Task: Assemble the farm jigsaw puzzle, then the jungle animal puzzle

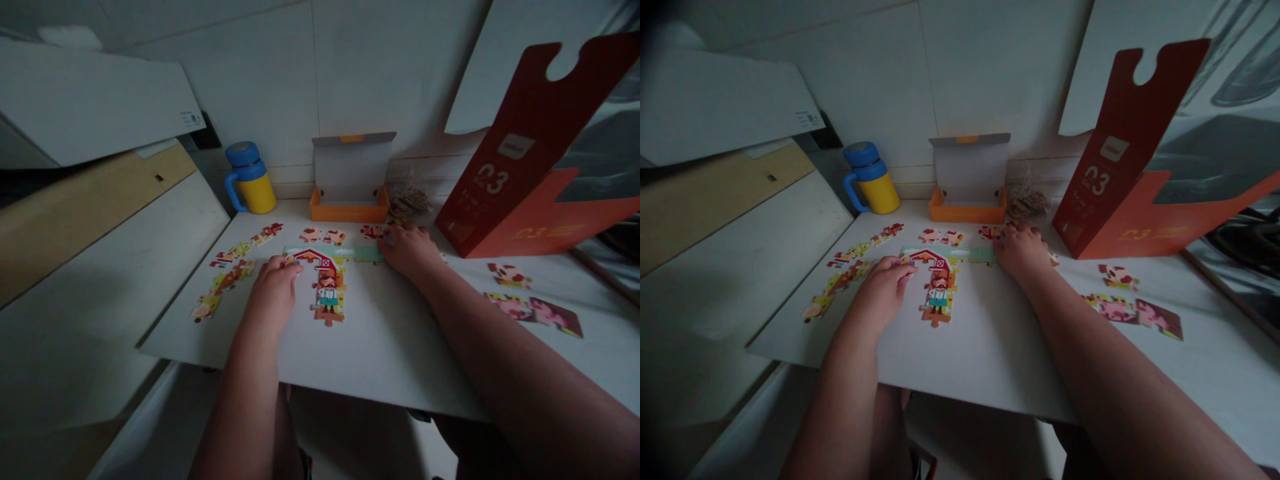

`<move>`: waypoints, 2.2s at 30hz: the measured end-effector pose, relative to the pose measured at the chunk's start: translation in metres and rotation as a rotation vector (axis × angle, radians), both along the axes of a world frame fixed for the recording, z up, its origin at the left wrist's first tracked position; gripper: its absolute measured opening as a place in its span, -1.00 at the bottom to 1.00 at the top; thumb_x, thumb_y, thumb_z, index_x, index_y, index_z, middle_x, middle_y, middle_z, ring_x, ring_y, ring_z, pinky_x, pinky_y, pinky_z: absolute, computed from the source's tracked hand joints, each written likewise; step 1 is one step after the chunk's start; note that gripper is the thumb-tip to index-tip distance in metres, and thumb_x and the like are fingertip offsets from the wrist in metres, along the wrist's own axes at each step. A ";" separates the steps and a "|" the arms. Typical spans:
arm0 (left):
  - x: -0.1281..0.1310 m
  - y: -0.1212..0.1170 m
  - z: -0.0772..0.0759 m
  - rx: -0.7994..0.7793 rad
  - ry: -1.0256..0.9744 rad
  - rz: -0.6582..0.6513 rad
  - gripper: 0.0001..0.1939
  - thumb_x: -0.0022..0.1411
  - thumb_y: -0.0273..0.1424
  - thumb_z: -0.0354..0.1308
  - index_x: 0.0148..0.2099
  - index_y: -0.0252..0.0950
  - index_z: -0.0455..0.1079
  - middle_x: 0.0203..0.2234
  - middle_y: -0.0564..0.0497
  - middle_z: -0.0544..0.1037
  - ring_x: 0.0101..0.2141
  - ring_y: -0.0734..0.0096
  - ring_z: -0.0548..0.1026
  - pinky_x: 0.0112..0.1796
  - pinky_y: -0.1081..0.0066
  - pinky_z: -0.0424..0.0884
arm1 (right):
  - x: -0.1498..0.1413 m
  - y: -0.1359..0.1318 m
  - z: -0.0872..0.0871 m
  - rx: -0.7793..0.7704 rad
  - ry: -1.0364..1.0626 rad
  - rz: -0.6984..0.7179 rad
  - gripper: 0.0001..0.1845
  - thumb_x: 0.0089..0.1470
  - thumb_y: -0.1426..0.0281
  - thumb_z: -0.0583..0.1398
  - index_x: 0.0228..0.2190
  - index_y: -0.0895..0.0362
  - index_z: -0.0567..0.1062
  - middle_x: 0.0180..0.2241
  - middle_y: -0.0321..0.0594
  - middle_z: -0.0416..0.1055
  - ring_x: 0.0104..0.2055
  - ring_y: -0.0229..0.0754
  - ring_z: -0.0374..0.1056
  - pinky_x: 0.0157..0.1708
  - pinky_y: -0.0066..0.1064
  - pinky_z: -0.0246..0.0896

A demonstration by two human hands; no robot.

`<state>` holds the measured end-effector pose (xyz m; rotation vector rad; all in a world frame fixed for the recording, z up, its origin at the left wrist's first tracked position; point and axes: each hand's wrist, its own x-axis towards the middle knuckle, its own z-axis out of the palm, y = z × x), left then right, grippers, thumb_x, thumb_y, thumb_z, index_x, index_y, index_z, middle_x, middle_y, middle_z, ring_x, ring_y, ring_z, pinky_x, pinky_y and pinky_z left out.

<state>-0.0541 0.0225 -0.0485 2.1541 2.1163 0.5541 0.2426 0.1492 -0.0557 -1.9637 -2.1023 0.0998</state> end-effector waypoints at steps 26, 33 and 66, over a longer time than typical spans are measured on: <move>0.003 -0.006 0.019 -0.053 -0.144 0.020 -0.90 0.32 -0.51 0.26 -0.22 -0.23 0.60 -0.19 -0.06 0.62 -0.19 0.27 0.60 -0.06 0.30 0.50 | -0.001 0.007 0.001 0.028 0.049 -0.042 -0.37 0.31 0.02 0.18 0.23 0.12 0.50 0.24 0.22 0.37 0.27 0.38 0.27 0.10 0.11 0.34; 0.005 -0.005 0.023 -0.102 -0.130 0.044 -0.92 0.31 -0.49 0.27 -0.22 -0.21 0.57 -0.21 -0.05 0.64 -0.16 0.23 0.61 -0.05 0.31 0.50 | -0.009 0.013 -0.003 0.025 0.022 0.038 -0.44 0.34 -0.03 0.13 0.20 -0.04 0.54 0.31 0.08 0.34 0.30 0.35 0.26 0.21 0.21 0.22; -0.010 0.000 -0.002 -0.160 -0.148 0.294 -0.58 0.30 -0.12 0.31 0.00 -0.35 0.50 0.01 -0.26 0.61 0.03 0.05 0.59 0.00 0.25 0.46 | -0.014 0.007 0.015 0.138 0.473 0.255 -0.89 0.28 0.35 0.23 -0.19 0.09 0.55 -0.17 -0.12 0.63 -0.16 -0.09 0.50 -0.13 -0.34 0.31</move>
